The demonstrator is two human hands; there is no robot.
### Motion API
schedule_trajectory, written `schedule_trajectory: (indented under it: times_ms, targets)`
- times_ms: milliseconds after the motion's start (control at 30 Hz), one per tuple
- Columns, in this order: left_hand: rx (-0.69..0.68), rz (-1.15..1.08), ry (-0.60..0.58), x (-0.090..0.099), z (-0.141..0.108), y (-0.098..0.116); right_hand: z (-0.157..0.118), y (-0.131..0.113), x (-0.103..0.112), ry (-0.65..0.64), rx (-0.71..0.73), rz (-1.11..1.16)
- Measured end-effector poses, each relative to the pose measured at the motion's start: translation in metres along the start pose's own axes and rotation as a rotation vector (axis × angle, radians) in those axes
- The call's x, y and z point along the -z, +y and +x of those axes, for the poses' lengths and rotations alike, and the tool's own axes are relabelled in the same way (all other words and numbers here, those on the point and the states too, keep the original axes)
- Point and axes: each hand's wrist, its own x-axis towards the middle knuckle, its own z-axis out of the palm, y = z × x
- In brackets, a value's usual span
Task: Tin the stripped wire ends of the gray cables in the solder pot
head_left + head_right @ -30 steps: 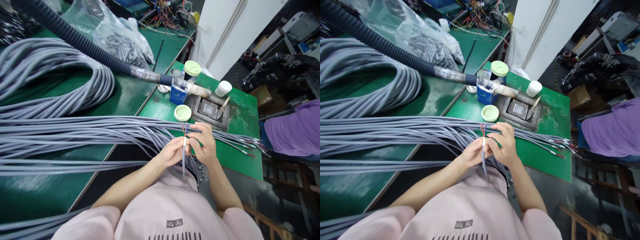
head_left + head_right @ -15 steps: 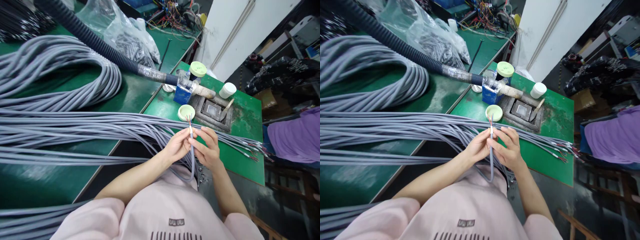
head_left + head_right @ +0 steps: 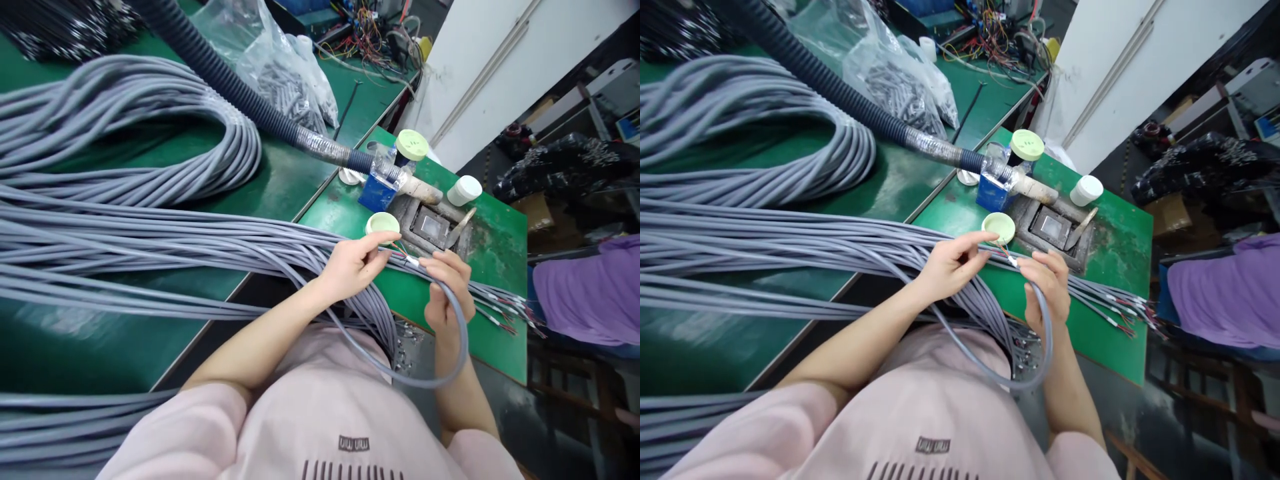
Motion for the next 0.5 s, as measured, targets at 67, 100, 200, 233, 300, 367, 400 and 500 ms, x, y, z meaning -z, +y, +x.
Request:
schedule_trajectory:
  times_ms: [67, 100, 200, 233, 300, 367, 400, 500]
  targets:
    - [-0.03, 0.093, -0.061, 0.006, 0.007, 0.002, 0.0, -0.001, -0.001, -0.005, 0.012, 0.01]
    - [-0.041, 0.126, -0.082, 0.008, 0.01, 0.002, 0.0, -0.002, -0.001, 0.002, 0.023, 0.013]
    - [-0.11, 0.249, -0.112, 0.01, 0.014, 0.0, 0.0, -0.002, -0.001, 0.007, 0.055, 0.012]
    - [-0.146, 0.311, -0.121, 0.01, 0.014, -0.002, -0.001, -0.002, -0.001, 0.0, 0.061, 0.007]
    - [-0.223, 0.444, -0.138, 0.01, 0.012, -0.005, -0.001, -0.001, 0.0, -0.011, 0.069, -0.003]
    - [-0.291, 0.549, -0.14, 0.01, 0.01, -0.008, -0.001, 0.0, 0.001, -0.009, 0.08, -0.01]
    - [-0.32, 0.582, -0.136, 0.009, 0.009, -0.009, -0.001, 0.0, 0.0, -0.003, 0.086, -0.011]
    - [-0.384, 0.629, -0.106, 0.009, 0.009, -0.011, -0.001, 0.001, -0.001, 0.017, 0.105, -0.005]
